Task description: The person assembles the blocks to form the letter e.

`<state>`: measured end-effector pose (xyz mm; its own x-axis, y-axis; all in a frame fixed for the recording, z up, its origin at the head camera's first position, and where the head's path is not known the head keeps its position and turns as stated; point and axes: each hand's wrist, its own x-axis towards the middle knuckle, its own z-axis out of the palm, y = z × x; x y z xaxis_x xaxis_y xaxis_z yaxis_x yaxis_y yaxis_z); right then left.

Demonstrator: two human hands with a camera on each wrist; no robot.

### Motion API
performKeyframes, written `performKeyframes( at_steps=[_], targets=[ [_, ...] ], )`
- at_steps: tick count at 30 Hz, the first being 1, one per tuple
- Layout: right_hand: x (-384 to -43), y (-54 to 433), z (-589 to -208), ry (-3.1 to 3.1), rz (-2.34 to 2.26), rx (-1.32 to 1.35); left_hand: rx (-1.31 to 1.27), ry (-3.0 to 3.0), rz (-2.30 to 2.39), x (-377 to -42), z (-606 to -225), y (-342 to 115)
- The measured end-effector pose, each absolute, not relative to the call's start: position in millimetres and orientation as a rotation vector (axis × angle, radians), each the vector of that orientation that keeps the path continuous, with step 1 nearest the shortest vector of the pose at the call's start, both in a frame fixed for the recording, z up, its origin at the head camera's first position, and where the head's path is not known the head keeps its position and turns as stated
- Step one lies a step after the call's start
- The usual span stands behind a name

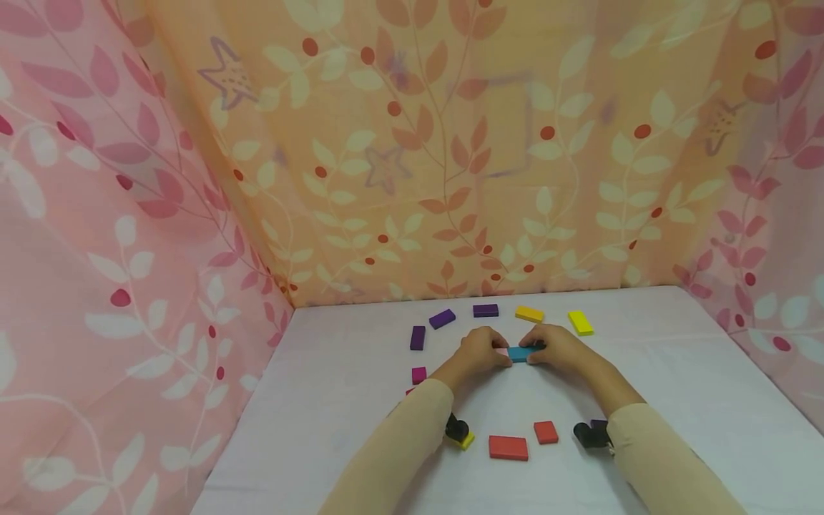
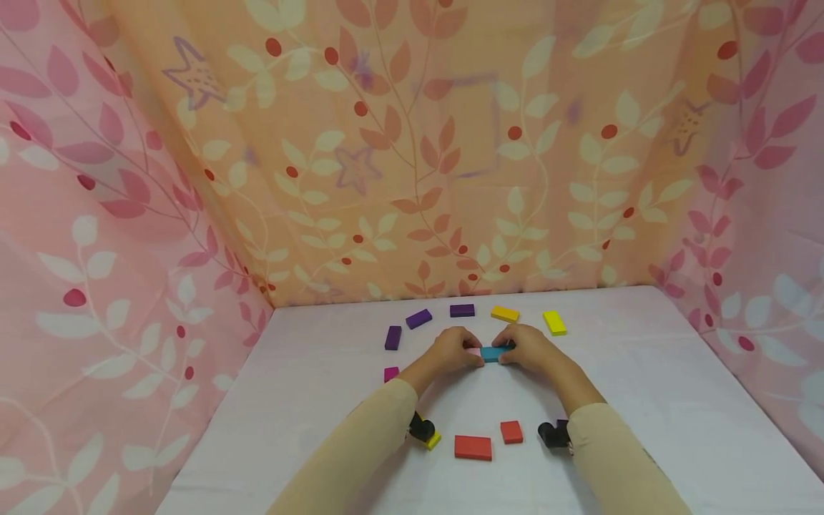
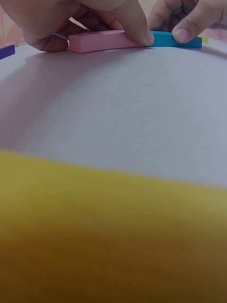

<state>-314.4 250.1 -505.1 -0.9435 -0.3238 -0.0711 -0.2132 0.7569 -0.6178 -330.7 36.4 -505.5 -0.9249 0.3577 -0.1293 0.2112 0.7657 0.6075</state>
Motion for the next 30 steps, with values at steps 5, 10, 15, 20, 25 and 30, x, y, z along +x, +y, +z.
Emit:
performKeyframes(
  at_steps=[5,10,15,20,25,30],
  targets=[
    [-314,252,-502,2.767,-0.95,-0.426,0.409,2.716,0.922,-330,-506,37],
    [-317,262,-495,2.831,-0.987,-0.426,0.394,2.71,0.935,-328,-506,37],
    [-322,282,-488,2.983,-1.041,-0.36,0.361,2.695,0.973,-327,-506,37],
    [-329,303,-483,3.067,-1.076,-0.238,0.382,2.695,0.988,-329,-506,36],
    [-332,321,-492,3.102,-1.088,-0.064,0.386,2.667,1.01,-331,-510,34],
    [-332,332,-504,3.064,-1.13,0.073,0.404,2.648,1.017,-333,-512,33]
  ],
)
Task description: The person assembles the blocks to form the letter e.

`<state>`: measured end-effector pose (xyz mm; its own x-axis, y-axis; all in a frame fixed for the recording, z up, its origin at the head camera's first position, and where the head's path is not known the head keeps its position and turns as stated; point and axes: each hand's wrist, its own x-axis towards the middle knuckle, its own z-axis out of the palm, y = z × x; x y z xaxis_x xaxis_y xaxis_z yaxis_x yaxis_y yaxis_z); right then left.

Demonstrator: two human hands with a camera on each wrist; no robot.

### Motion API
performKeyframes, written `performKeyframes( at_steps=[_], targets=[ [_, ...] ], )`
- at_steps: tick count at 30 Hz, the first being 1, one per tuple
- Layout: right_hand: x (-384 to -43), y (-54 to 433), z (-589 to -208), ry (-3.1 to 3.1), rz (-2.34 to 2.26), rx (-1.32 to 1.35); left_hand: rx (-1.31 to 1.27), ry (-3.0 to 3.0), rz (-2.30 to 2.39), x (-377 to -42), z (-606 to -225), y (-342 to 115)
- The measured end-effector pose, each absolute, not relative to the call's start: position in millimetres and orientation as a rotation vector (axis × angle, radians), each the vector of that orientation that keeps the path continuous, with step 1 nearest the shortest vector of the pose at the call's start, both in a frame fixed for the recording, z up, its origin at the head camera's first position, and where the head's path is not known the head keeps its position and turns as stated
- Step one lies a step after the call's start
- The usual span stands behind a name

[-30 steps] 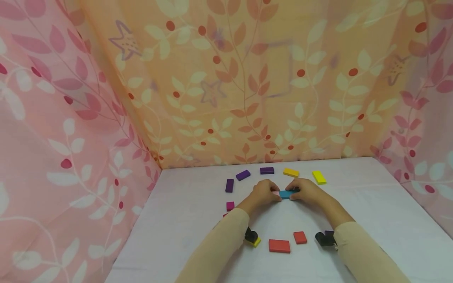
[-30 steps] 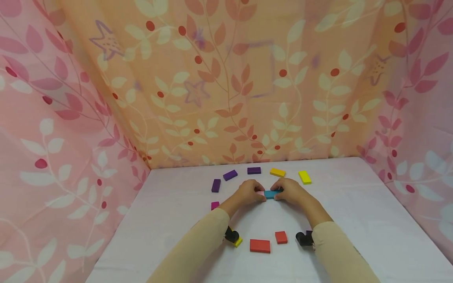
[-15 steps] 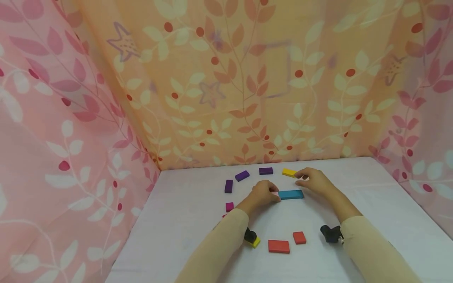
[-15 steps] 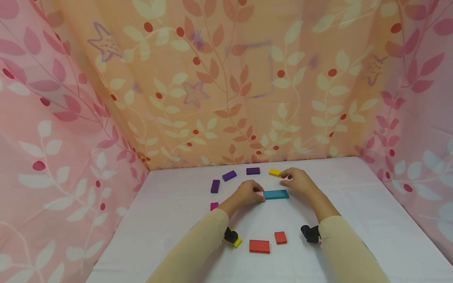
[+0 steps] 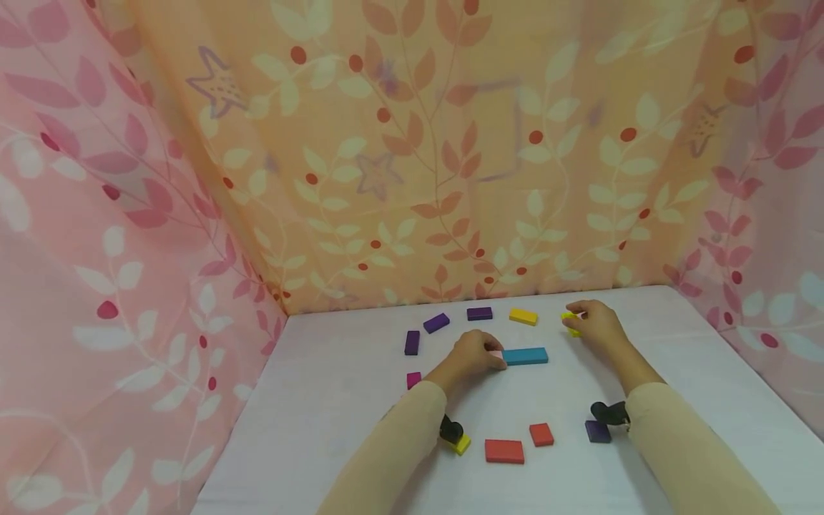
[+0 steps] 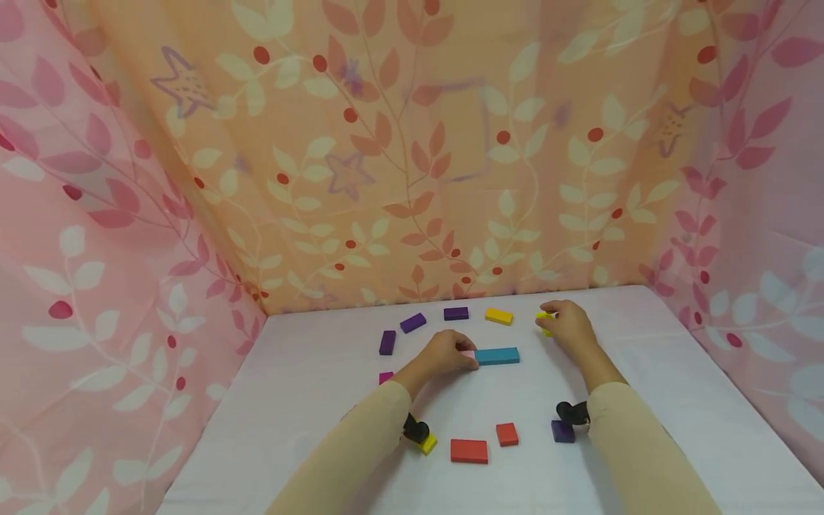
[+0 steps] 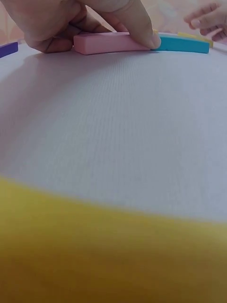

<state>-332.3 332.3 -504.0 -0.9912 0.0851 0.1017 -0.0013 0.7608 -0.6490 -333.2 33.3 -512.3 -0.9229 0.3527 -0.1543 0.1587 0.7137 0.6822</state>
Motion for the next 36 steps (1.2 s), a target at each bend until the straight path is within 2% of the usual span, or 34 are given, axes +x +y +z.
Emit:
performKeyframes(
  at_steps=[10,23,36],
  targets=[
    [-333,336,-510,-2.823,1.065,-0.154,0.429,2.658,0.977,-332,-502,30],
    [-336,333,-514,-2.877,0.975,-0.28,0.434,2.668,1.004,-334,-513,32],
    [-335,330,-503,-2.932,0.94,-0.346,0.415,2.66,1.004,-331,-509,32]
  ],
)
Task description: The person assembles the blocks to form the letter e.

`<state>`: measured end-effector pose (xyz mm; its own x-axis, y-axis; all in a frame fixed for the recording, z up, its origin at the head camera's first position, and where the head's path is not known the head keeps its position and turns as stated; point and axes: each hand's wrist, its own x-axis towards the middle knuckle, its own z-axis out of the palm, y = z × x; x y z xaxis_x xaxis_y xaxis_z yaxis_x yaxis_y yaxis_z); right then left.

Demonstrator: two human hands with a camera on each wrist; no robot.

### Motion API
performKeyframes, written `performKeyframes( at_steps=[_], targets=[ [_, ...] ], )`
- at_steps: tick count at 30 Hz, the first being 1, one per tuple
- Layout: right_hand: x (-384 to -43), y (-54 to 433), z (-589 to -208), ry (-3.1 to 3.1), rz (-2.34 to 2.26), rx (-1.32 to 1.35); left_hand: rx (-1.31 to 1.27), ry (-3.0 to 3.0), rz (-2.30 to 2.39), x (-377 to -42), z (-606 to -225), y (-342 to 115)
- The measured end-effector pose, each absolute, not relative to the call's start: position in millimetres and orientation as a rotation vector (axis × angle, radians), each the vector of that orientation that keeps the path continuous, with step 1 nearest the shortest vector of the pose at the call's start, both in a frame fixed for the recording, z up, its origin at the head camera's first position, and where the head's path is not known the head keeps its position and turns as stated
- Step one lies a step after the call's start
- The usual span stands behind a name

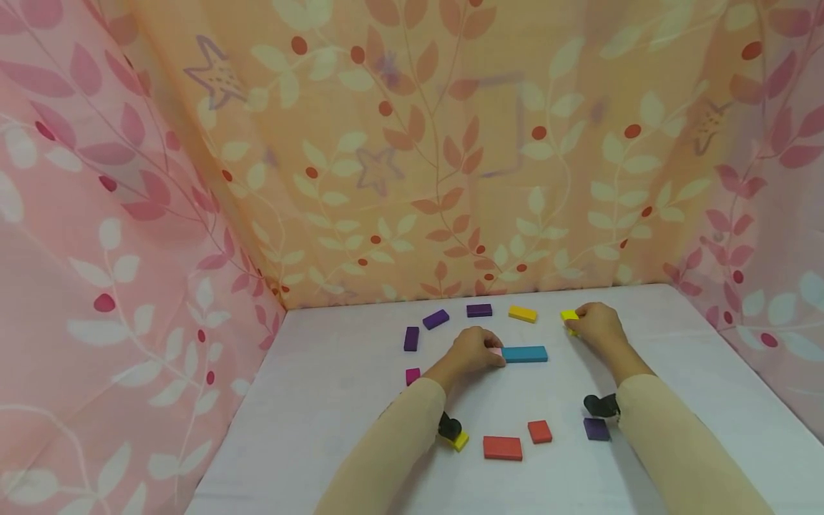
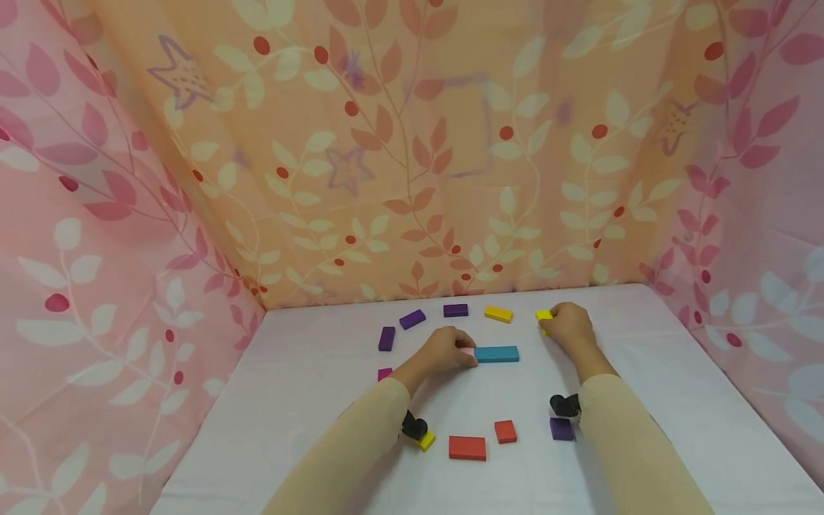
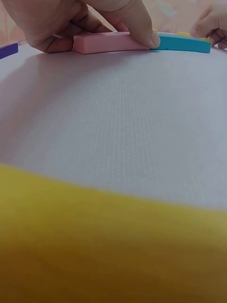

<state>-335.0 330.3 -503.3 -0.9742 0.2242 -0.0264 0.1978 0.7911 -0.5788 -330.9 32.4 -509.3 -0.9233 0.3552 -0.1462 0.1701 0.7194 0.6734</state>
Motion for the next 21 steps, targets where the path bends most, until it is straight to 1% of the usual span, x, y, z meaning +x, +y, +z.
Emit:
performKeyframes(
  at_steps=[13,21],
  targets=[
    [-336.7,325.1,-501.3,-2.927,1.014,-0.325,0.444,2.67,0.996,-333.8,-512.3,31.5],
    [-336.4,320.3,-496.5,-2.931,1.044,-0.231,0.432,2.678,0.982,-333.0,-512.3,32.7]
  ],
)
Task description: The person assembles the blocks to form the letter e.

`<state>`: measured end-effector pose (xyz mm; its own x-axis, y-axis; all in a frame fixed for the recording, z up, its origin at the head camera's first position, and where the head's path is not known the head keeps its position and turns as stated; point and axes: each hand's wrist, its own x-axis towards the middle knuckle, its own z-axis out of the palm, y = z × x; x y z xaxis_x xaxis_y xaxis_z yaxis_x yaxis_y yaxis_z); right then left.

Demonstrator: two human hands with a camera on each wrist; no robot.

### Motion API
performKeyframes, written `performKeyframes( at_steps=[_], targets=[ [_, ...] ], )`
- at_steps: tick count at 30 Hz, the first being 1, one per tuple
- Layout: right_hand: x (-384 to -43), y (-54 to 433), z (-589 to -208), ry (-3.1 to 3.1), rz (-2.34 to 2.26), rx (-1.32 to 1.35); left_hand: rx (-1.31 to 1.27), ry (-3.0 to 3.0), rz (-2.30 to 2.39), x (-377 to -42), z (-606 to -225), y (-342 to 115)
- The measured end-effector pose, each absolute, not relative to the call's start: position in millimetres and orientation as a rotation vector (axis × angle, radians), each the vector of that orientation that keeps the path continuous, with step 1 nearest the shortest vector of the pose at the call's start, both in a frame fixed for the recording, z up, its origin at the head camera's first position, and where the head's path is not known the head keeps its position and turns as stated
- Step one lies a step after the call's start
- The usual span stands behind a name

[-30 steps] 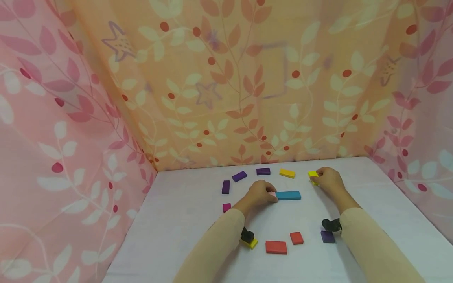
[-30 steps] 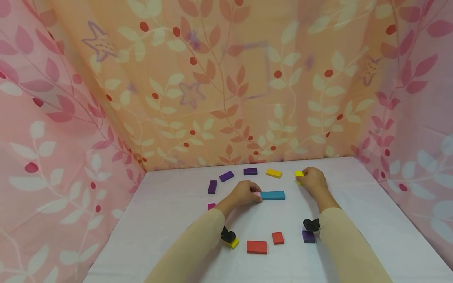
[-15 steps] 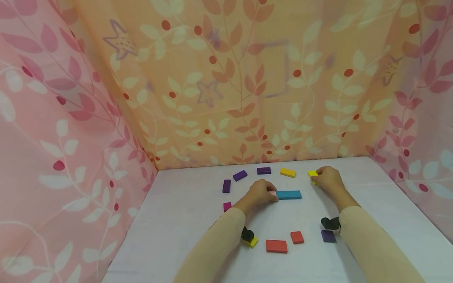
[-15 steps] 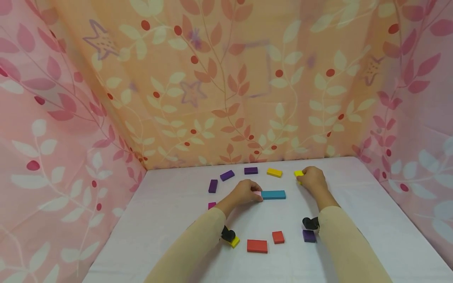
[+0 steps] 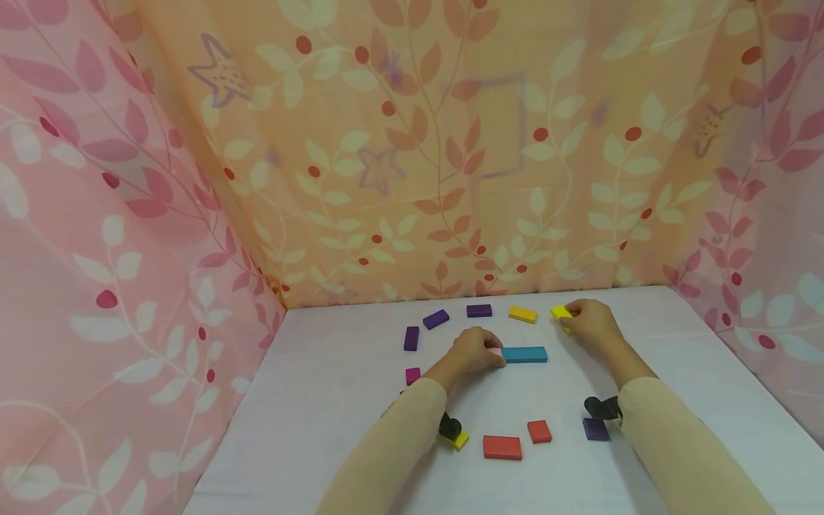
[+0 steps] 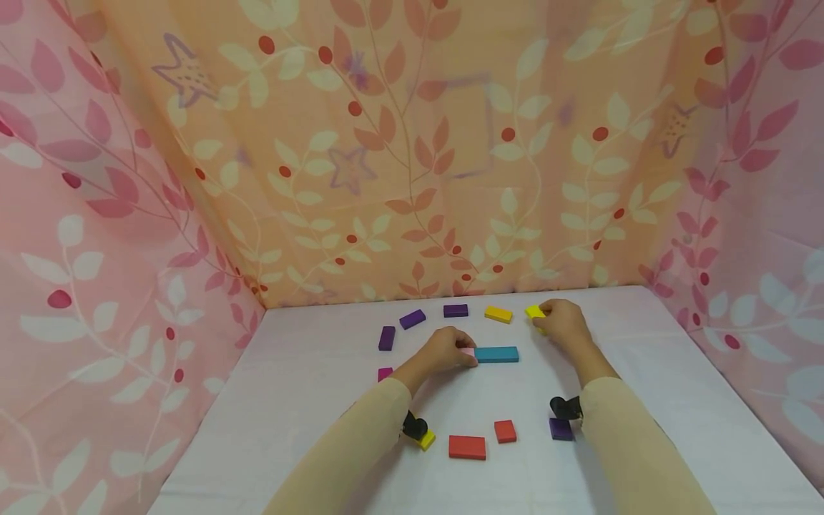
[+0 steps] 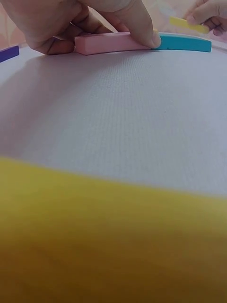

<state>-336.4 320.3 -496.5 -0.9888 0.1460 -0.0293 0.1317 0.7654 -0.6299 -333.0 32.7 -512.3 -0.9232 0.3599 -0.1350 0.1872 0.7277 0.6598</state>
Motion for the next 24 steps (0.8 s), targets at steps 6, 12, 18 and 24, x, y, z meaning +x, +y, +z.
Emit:
performKeyframes(
  at_steps=[6,12,18,24],
  targets=[
    [-334,311,-491,-2.945,1.082,-0.177,0.403,2.664,0.991,-332,-511,34],
    [-331,300,-490,-2.943,1.043,-0.075,0.353,2.654,0.994,-331,-508,34],
    [-331,290,-494,-2.972,1.091,-0.072,0.356,2.651,0.993,-330,-504,33],
    [-330,285,-497,-2.983,1.106,-0.06,0.376,2.65,0.982,-329,-505,33]
  ],
)
